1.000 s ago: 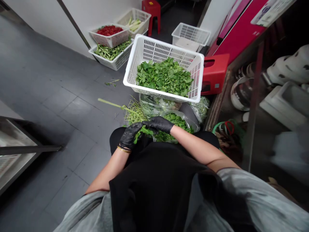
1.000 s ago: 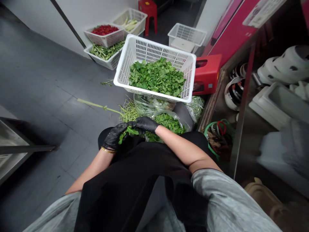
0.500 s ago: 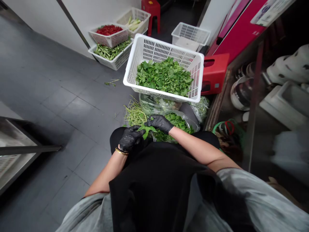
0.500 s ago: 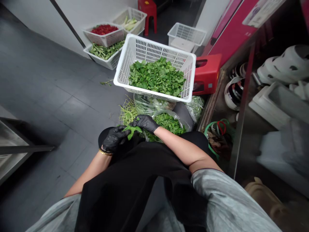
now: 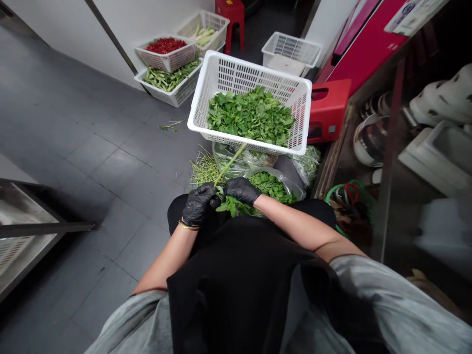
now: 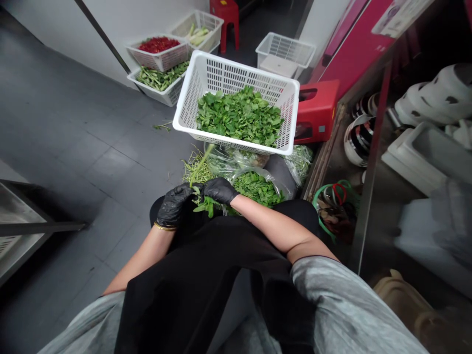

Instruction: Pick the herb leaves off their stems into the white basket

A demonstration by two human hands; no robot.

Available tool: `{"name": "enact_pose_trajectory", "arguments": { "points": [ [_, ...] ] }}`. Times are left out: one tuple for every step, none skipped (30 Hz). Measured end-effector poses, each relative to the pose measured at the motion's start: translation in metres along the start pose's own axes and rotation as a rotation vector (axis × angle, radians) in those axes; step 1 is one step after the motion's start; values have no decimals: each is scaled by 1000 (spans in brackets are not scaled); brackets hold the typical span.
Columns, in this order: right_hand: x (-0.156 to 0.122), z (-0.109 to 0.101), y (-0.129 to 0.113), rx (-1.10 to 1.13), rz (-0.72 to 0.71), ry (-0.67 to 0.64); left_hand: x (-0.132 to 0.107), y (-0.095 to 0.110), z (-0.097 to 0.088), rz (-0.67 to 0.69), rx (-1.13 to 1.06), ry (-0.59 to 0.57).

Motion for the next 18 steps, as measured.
{"name": "enact_pose_trajectory", "arguments": {
  "points": [
    [1,-3,1,34,-5,68,1,-3,1,16,-52,21],
    [1,-8,3,78,3,140,3,-5,1,44,-101,44],
    [3,-15,6,124,29,211,6,-5,-2,77,-137,72],
    [6,-25,11,164,75,282,10,-5,-7,97,-182,102],
    [10,-38,16,188,128,346,16,-5,-16,101,-233,137],
    [18,-54,18,190,169,406,22,-6,-26,82,-283,170],
    [28,-76,16,162,180,461,30,-7,-37,47,-331,211],
    [44,-100,8,99,154,503,38,-6,-51,7,-339,259],
    [62,-127,-5,2,99,539,46,-5,-63,-37,-309,290],
    [83,-155,-22,-115,21,579,54,-3,-71,-86,-271,290],
    [104,-181,-39,-232,-39,607,61,0,-76,-132,-239,262],
    [125,-206,-50,-315,-34,634,66,2,-79,-177,-204,242],
    [144,-228,-60,-339,-33,655,69,5,-84,-190,-167,250],
    [161,-248,-68,-375,-22,668,71,9,-87,-191,-131,262],
    [173,-265,-75,-399,-10,680,71,13,-89,-180,-92,277],
    [181,-278,-82,-420,-15,691,71,16,-89,-167,-55,274],
    [185,-289,-89,-439,-40,703,71,19,-87,-148,-18,266],
    [185,-297,-95,-443,-80,712,71,23,-85,-124,13,245]
  ]
}}
Point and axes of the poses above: each hand's wrist, its own x-axis towards the middle knuckle, its own z-axis out of the palm, y = z × x, the point moved 10 cm from there along x, towards the middle knuckle, and after that the axes turned 15 degrees about -x, right-handed, at the moved point
